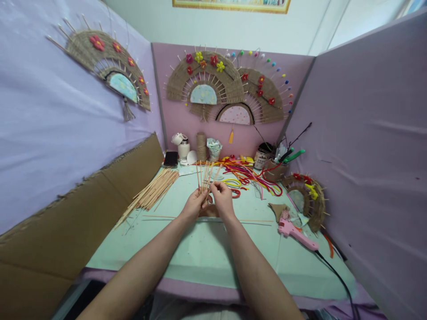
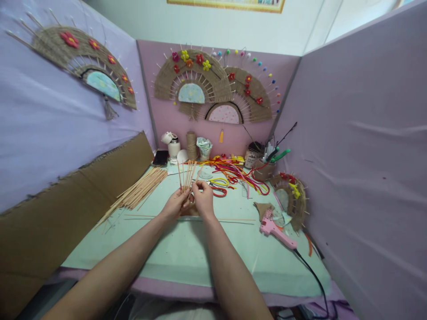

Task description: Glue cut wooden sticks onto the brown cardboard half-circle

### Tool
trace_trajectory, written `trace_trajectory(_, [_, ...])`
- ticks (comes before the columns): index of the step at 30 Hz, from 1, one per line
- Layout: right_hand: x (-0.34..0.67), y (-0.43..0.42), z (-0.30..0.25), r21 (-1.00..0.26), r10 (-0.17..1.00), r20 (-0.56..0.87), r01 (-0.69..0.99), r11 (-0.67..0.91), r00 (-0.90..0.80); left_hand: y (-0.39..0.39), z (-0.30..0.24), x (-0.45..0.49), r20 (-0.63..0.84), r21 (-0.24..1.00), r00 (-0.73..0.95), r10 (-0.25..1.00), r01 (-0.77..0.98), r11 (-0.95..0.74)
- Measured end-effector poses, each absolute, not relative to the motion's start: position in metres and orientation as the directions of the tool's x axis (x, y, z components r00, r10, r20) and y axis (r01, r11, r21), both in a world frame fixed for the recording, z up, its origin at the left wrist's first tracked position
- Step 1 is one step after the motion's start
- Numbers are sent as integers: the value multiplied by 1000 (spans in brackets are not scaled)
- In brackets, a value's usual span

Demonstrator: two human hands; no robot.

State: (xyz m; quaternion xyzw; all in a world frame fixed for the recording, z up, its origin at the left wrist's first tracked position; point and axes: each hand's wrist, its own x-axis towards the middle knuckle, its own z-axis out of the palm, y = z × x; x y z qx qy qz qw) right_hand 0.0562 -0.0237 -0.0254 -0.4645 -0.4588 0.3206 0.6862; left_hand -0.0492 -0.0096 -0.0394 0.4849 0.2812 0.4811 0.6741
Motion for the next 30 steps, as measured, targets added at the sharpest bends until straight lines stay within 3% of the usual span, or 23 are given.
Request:
trace_trajectory(6, [53, -21, -28, -926, 883, 293, -120, 357, 367, -7, -46, -49, 89, 931, 405, 910, -359, 69])
trace_trajectory(30, [57, -19, -32, -925, 862, 357, 6, 380, 361, -8, -47, -47, 64, 917, 433, 899, -382, 119])
